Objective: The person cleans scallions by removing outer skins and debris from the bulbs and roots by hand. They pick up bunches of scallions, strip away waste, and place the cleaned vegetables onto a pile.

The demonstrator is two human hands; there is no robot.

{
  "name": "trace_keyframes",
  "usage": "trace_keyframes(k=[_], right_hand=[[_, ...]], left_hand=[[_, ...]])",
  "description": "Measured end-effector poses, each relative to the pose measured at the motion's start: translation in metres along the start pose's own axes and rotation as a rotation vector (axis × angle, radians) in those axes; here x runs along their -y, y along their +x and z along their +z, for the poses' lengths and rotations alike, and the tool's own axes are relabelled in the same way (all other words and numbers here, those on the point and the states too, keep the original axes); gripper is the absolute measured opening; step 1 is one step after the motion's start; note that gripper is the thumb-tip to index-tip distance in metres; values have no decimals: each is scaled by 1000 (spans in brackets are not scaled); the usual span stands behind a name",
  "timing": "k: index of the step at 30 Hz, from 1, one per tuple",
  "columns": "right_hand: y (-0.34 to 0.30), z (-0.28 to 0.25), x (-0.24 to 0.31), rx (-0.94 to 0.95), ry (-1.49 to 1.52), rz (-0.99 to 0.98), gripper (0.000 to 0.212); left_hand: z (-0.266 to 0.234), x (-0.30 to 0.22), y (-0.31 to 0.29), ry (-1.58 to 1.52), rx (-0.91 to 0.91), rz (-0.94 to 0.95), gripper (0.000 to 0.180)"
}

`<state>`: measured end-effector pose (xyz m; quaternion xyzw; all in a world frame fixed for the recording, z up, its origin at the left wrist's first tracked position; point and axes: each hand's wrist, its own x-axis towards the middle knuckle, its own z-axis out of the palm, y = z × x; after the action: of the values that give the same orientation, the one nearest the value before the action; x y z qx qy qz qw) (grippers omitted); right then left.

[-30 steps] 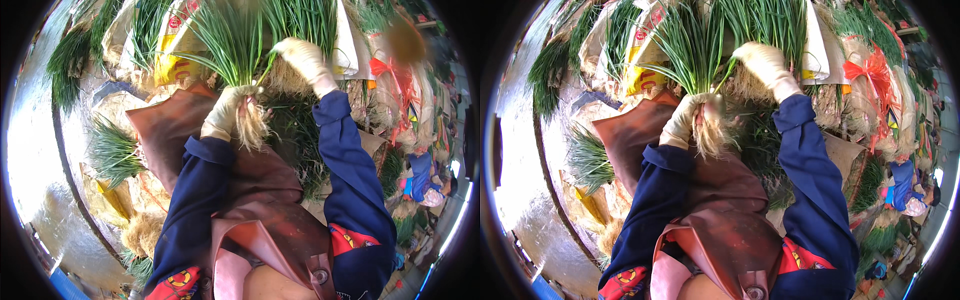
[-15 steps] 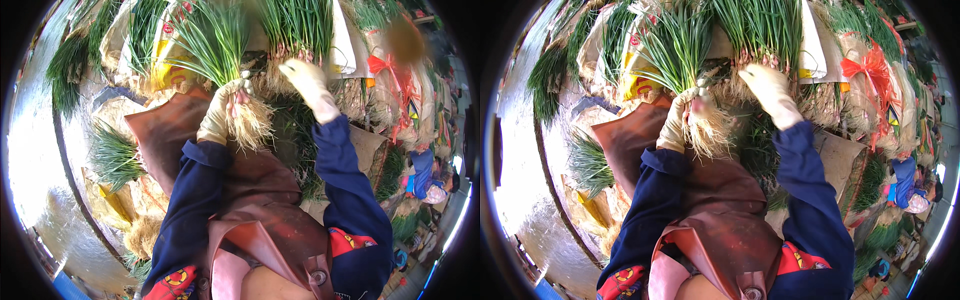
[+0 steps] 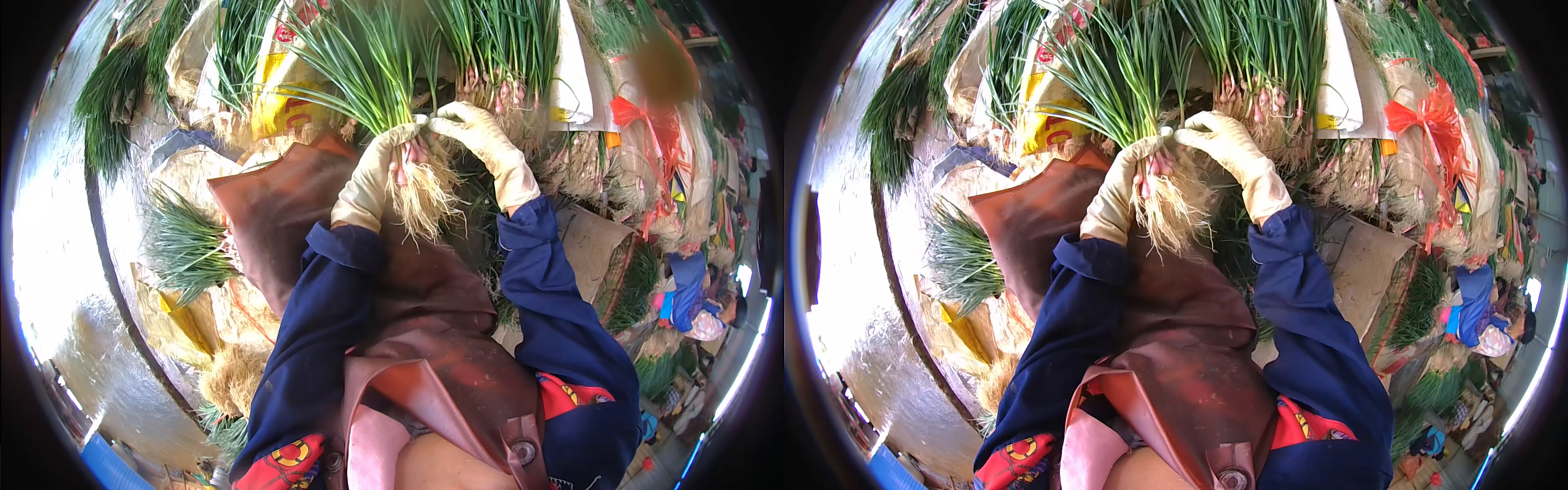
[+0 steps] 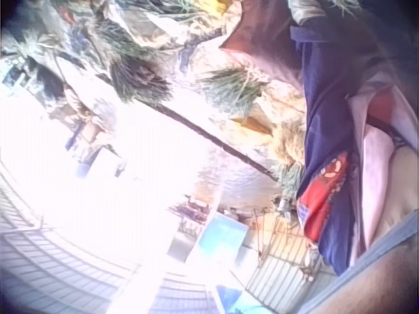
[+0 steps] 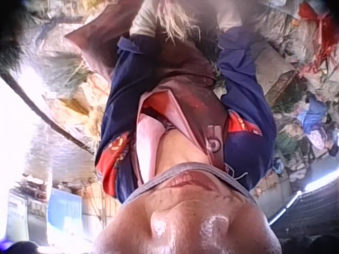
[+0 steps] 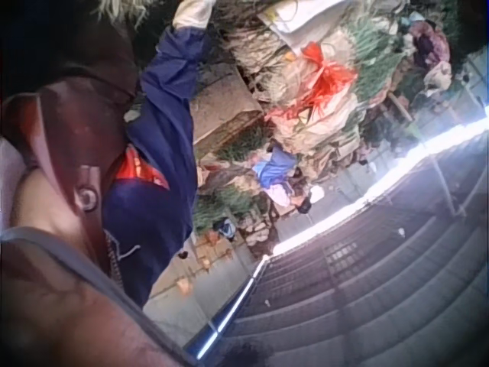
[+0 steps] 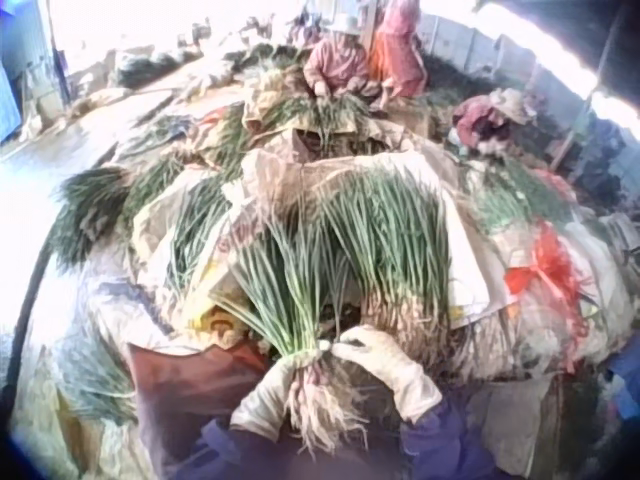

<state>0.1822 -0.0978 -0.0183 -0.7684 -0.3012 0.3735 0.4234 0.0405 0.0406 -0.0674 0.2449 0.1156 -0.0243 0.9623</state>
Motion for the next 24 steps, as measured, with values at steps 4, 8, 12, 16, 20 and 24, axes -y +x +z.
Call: trace_keyframes(k=[4,8,12,16,20,24], right_hand=[[18,1,17,79,639,232,36],[44,3,4,99,881,175,29],[34,4,-14,-109,317,10,7],[8,-15,-6,-51,-571,36,14],[-34,-53,-33,340,-707,259,23],[-31,-44,26,2,-733,346,20]], left_hand=[[13,4,-1,-134,-115,30,36],[37,-2,-9,-171,-153,39,37],[11,1,-8,-232,-27,-21,39],[17,-6,-20,-288,-18,-33,35],[31,-10,-21,-488,-2,77,33],[14,-10,-19,-423,94,-17,40]])
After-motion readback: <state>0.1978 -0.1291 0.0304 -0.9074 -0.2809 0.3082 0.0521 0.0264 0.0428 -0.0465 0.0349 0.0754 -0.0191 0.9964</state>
